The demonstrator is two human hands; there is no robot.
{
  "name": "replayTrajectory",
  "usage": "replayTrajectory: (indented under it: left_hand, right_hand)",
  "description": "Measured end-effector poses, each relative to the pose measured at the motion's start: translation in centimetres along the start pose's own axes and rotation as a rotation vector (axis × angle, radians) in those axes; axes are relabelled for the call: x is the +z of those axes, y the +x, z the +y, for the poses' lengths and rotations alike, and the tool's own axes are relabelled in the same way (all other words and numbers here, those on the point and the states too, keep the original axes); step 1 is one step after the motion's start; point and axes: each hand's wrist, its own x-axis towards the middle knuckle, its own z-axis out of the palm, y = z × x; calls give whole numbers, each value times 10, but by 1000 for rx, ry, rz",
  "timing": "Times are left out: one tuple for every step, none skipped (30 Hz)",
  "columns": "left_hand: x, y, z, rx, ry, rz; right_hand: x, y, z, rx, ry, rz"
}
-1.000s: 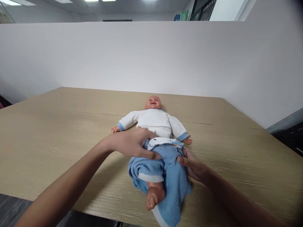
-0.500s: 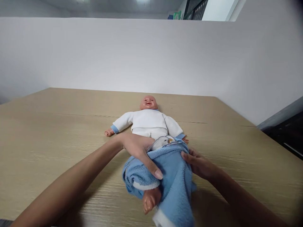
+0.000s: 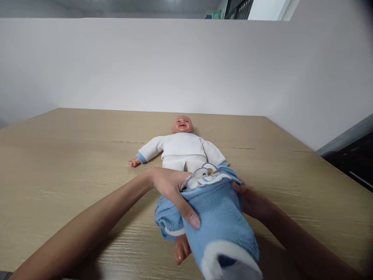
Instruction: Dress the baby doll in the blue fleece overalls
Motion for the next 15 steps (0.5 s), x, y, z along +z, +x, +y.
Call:
replayTrajectory:
  left_hand:
    - [1, 0, -1, -3, -12, 30]
    - [1, 0, -2, -2, -6, 74]
    - [0, 0, -3, 3, 16, 128]
    - [0, 0, -5, 12, 41, 176]
    - [-2, 0, -7, 21, 64, 211]
    - [-3, 1, -8, 30, 84, 231]
    - [-5, 1, -10, 35, 98, 236]
    - [-7, 0, -12, 38, 107, 234]
    - [-8, 0, -14, 42, 112, 227]
    - [-9, 0, -16, 48, 114, 219]
    - [-10, -1, -17, 51, 114, 216]
    - [-11, -2, -18, 54, 113, 218]
    - [-11, -2, -18, 56, 114, 227]
    - [-11, -3, -19, 58, 117, 238]
    - [-11, -3, -19, 60, 122, 246]
  right_hand:
    - [4, 2, 0, 17, 49, 23]
    - [8, 3, -1, 30, 86, 37]
    - [11, 3, -2, 46, 98, 39]
    - [12, 2, -2, 65, 88, 30]
    - [12, 0, -2, 80, 61, 10]
    - [10, -3, -2, 90, 23, -28]
    - [7, -5, -1, 92, -18, -83]
    - [4, -8, 0, 87, -51, -152]
    - [2, -9, 1, 75, -74, -218]
    - [-1, -10, 1, 58, -88, -269]
    - [-2, -10, 1, 44, -98, -295]
    - [-3, -10, 0, 38, -110, -292]
    - [-4, -9, -1, 36, -130, -270]
    - [-4, -8, -3, 38, -158, -249]
    - [-4, -8, -6, 42, -191, -238]
